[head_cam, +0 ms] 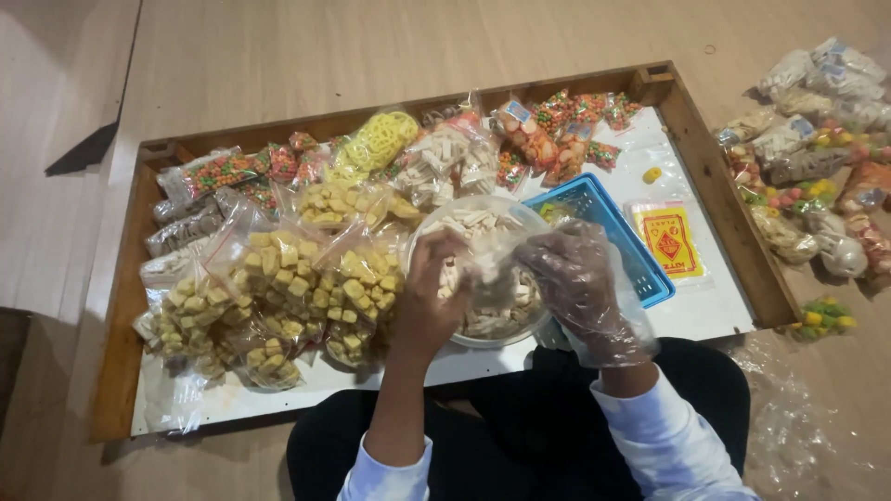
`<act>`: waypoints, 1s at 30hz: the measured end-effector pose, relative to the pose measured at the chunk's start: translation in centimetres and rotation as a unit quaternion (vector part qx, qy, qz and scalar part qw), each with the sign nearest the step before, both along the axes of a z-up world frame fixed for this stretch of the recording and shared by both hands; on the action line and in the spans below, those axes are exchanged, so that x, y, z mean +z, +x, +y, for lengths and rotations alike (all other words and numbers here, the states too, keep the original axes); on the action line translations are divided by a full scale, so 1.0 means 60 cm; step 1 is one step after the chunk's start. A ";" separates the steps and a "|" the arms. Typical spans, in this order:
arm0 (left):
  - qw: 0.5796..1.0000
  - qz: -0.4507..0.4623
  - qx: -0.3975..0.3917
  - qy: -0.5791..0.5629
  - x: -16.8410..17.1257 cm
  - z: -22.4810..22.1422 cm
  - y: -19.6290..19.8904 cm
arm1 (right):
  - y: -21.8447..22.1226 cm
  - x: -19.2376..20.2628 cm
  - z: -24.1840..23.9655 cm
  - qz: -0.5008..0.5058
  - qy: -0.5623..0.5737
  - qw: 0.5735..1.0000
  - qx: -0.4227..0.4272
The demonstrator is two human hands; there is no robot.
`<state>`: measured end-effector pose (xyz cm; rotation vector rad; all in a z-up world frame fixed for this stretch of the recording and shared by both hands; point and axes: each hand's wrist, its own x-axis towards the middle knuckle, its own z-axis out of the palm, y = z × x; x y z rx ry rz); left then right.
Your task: The person sits on the floor and sorts white, stick-shaped food items from a large bowl into smaller plastic bags. They handle the items by hand, wearing gloves, and place the filled bags onto a wooden tray alongside other packaged snacks.
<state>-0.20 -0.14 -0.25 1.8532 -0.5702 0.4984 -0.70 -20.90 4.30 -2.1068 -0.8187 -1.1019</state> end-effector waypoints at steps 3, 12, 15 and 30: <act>0.960 0.236 -0.129 -0.077 0.054 -0.013 -0.032 | 0.015 -0.063 -0.021 0.027 -0.007 0.999 -0.019; 0.938 0.316 -0.080 -0.120 0.022 -0.047 -0.033 | 0.033 -0.078 -0.026 0.181 0.082 0.977 0.071; 0.924 0.352 -0.083 -0.126 -0.003 -0.026 -0.027 | 0.024 -0.062 -0.026 0.212 0.121 0.966 0.086; 0.946 0.228 -0.068 -0.220 -0.007 -0.046 -0.012 | 0.024 -0.081 -0.009 0.171 0.130 0.976 -0.013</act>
